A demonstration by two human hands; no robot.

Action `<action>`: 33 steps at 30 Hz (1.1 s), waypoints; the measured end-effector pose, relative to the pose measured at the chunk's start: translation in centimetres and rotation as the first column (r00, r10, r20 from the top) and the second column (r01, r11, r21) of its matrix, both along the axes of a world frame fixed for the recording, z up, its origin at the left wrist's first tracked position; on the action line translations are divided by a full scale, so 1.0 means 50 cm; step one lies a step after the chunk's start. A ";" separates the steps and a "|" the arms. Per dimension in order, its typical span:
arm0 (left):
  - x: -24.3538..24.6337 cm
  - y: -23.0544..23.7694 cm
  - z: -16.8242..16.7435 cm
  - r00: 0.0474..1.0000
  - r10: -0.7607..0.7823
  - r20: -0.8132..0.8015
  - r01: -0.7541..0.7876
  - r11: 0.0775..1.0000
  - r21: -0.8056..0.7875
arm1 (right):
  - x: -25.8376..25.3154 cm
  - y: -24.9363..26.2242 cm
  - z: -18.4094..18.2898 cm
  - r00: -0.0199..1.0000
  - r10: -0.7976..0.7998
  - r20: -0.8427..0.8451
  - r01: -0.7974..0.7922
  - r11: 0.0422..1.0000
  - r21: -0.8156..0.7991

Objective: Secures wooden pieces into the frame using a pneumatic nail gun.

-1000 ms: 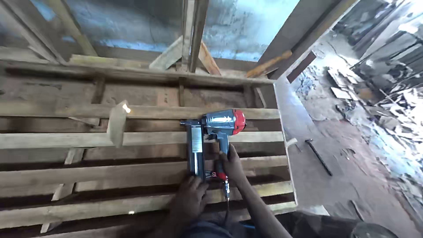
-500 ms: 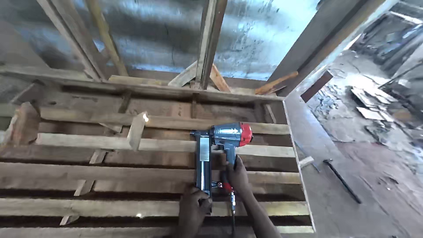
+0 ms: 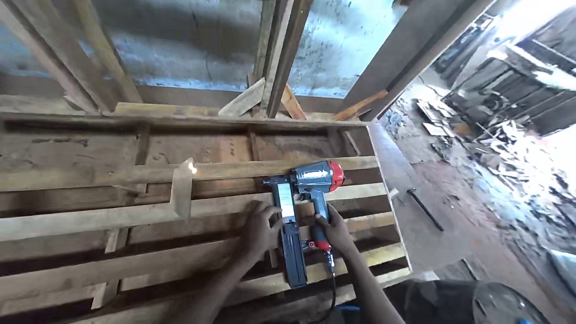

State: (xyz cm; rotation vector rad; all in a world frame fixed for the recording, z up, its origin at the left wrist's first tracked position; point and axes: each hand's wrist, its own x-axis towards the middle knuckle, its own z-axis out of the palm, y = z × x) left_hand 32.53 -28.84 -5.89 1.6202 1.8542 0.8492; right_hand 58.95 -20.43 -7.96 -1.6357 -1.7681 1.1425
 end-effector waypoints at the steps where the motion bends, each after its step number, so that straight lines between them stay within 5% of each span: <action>1: -0.041 0.006 0.015 1.000 -0.019 -0.021 0.019 0.999 0.031 | 0.004 0.000 0.000 0.999 0.001 -0.036 -0.002 1.000 -0.019; 8: -0.422 0.188 0.126 0.968 0.214 -0.131 -0.181 0.957 0.228 | 0.003 0.066 0.017 0.929 -0.036 -0.369 -0.065 0.964 -0.259; 10: -0.492 0.264 0.135 0.964 0.180 -0.196 -0.129 0.960 0.250 | -0.004 0.098 0.010 0.901 -0.089 -0.425 -0.073 0.934 -0.350; 15: -0.562 0.445 0.101 0.949 -0.017 -0.315 0.122 0.941 0.316 | -0.005 0.148 0.010 0.842 -0.259 -0.473 -0.100 0.787 -0.609; 19: -0.578 0.516 0.065 0.948 -0.072 -0.310 0.182 0.922 0.341 | -0.021 0.154 0.040 0.841 -0.283 -0.461 -0.101 0.756 -0.647; 26: -0.595 0.532 0.071 0.951 -0.089 -0.297 0.201 0.905 0.374 | -0.222 0.081 0.381 0.947 -0.321 -0.011 0.294 0.880 -0.373; 30: -0.589 0.535 0.065 0.972 -0.037 -0.232 0.115 0.935 0.335 | -0.317 0.067 0.610 0.976 -0.162 0.143 0.164 0.986 -0.004; 33: -0.586 0.529 0.073 0.983 -0.023 -0.181 0.079 0.948 0.310 | -0.471 0.083 0.735 0.991 -0.056 0.121 0.058 0.998 -0.007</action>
